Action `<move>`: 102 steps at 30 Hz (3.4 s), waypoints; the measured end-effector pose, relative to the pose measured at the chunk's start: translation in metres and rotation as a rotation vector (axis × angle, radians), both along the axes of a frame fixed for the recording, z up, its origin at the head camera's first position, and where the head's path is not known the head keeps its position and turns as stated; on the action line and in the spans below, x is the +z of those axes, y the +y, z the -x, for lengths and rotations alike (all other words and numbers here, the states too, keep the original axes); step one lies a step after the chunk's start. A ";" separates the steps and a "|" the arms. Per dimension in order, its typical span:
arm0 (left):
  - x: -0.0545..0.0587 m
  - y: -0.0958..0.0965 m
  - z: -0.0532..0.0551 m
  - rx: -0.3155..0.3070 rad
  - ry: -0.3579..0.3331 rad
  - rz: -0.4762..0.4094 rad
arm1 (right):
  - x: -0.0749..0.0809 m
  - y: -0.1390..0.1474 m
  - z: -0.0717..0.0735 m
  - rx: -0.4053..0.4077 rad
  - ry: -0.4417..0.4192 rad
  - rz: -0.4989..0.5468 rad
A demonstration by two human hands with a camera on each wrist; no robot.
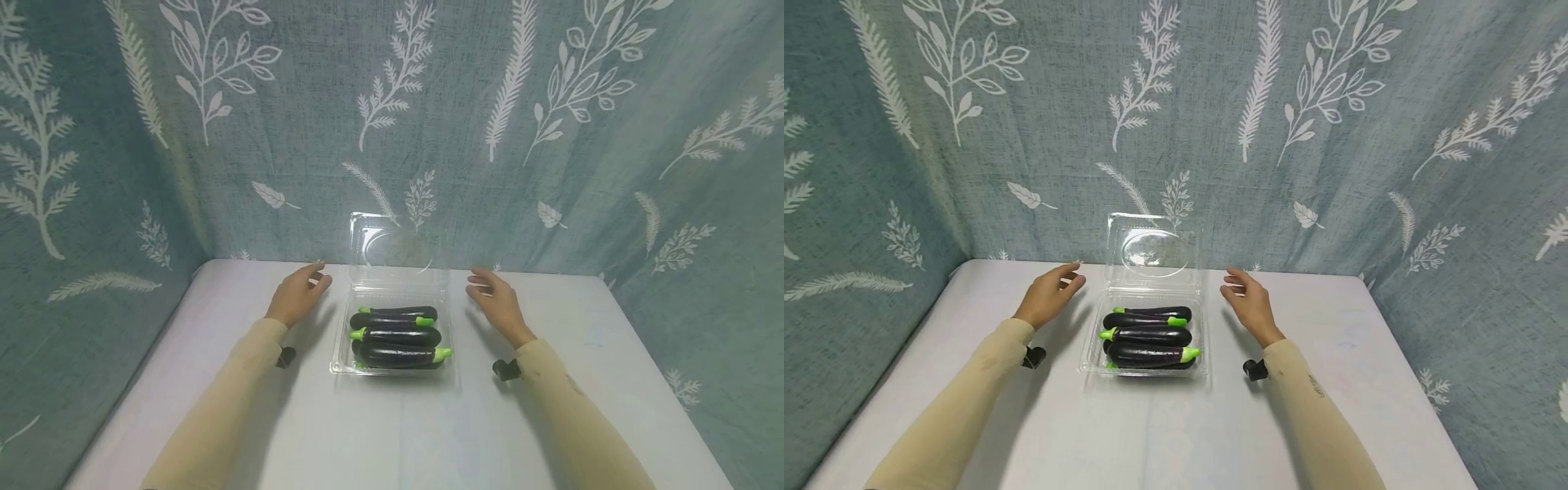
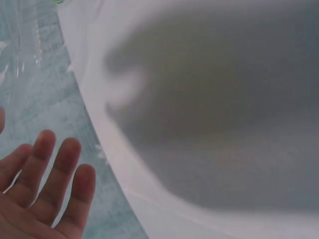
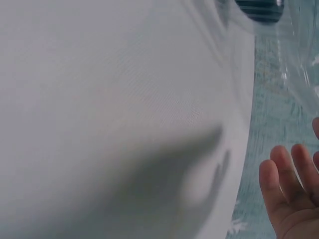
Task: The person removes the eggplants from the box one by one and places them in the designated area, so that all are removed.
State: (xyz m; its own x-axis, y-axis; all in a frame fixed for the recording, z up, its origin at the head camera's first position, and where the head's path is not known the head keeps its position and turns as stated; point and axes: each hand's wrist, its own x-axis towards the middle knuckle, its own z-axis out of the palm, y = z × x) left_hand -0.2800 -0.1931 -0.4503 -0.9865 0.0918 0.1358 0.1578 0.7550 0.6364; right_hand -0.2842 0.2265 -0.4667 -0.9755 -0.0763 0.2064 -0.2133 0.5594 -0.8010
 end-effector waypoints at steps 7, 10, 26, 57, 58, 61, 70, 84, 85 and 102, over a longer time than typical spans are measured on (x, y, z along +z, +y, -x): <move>-0.002 -0.019 -0.023 -0.001 0.003 0.021 | -0.002 0.021 -0.011 -0.020 0.004 -0.012; -0.003 -0.024 -0.035 0.000 0.006 0.048 | -0.002 0.029 -0.016 -0.026 -0.013 -0.002; -0.008 0.003 -0.099 -0.168 0.065 0.181 | 0.022 0.041 -0.039 -0.005 0.026 -0.033; -0.025 0.034 -0.117 -0.228 0.203 0.307 | 0.061 -0.078 -0.111 0.434 0.336 -0.452; -0.025 0.034 -0.117 -0.228 0.206 0.306 | 0.060 -0.081 -0.111 0.445 0.364 -0.464; -0.026 0.034 -0.117 -0.228 0.205 0.313 | 0.055 -0.089 -0.112 0.462 0.426 -0.501; -0.027 0.033 -0.117 -0.232 0.246 0.314 | 0.042 -0.103 -0.112 0.504 0.626 -0.570; -0.024 0.034 -0.118 -0.235 0.229 0.322 | 0.030 -0.111 -0.109 0.521 0.651 -0.675; -0.024 0.034 -0.118 -0.234 0.228 0.322 | 0.030 -0.111 -0.109 0.520 0.647 -0.676; -0.022 0.034 -0.117 -0.234 0.223 0.336 | 0.040 -0.107 -0.107 0.499 0.662 -0.646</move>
